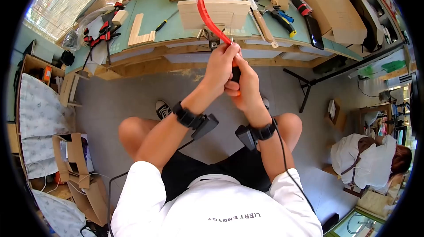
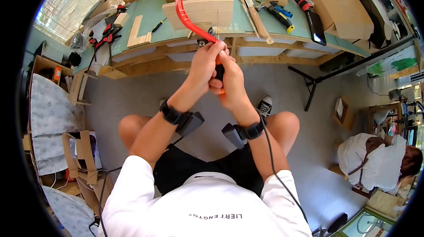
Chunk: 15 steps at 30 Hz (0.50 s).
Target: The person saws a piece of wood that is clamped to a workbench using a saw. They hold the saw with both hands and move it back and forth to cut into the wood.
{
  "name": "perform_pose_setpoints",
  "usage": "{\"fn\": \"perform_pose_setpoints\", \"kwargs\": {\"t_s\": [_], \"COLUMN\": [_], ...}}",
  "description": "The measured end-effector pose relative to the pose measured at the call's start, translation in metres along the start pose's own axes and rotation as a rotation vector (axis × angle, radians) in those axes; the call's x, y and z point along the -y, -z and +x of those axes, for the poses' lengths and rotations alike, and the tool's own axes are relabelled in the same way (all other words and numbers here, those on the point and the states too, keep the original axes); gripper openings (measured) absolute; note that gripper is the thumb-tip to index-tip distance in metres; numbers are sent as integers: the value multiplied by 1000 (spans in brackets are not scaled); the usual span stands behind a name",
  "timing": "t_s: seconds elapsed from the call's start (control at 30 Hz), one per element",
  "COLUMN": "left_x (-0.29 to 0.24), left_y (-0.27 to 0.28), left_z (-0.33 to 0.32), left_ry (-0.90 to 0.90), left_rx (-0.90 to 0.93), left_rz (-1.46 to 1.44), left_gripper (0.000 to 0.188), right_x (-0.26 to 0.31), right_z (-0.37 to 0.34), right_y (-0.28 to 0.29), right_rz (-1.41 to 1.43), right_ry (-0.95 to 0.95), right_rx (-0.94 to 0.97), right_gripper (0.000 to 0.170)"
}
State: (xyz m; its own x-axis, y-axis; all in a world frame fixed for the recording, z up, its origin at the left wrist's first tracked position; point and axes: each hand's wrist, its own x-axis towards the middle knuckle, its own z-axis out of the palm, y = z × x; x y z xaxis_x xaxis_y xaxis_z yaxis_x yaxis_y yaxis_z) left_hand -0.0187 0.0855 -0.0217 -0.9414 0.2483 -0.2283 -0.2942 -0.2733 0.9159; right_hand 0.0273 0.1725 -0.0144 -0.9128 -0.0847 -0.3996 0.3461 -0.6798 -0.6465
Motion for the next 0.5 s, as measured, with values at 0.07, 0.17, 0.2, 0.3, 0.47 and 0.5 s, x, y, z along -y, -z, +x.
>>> {"fn": "perform_pose_setpoints", "kwargs": {"t_s": [0.07, 0.17, 0.2, 0.3, 0.47, 0.5], "left_x": [0, 20, 21, -8, 32, 23], "left_y": [-1, -5, -7, -3, -5, -9], "left_z": [-4, -18, -21, -8, -9, -18], "left_ry": [13, -100, -116, 3, -181, -108], "left_rx": [-27, 2, 12, 4, -31, -55], "left_rz": [57, -61, -111, 42, -29, -39], "left_gripper": [27, 27, 26, 26, 26, 26], "right_x": [-2, -11, -11, -2, -8, -8], "right_z": [-1, -26, -31, 1, -27, -30], "right_y": [5, 1, -1, 3, 7, 4], "right_rz": [0, -1, -4, 1, -30, -45], "right_ry": [-15, -27, -19, -19, -33, -37], "right_rx": [-6, -1, 1, 12, 70, 10], "right_gripper": [24, 22, 22, 20, 23, 24]}}
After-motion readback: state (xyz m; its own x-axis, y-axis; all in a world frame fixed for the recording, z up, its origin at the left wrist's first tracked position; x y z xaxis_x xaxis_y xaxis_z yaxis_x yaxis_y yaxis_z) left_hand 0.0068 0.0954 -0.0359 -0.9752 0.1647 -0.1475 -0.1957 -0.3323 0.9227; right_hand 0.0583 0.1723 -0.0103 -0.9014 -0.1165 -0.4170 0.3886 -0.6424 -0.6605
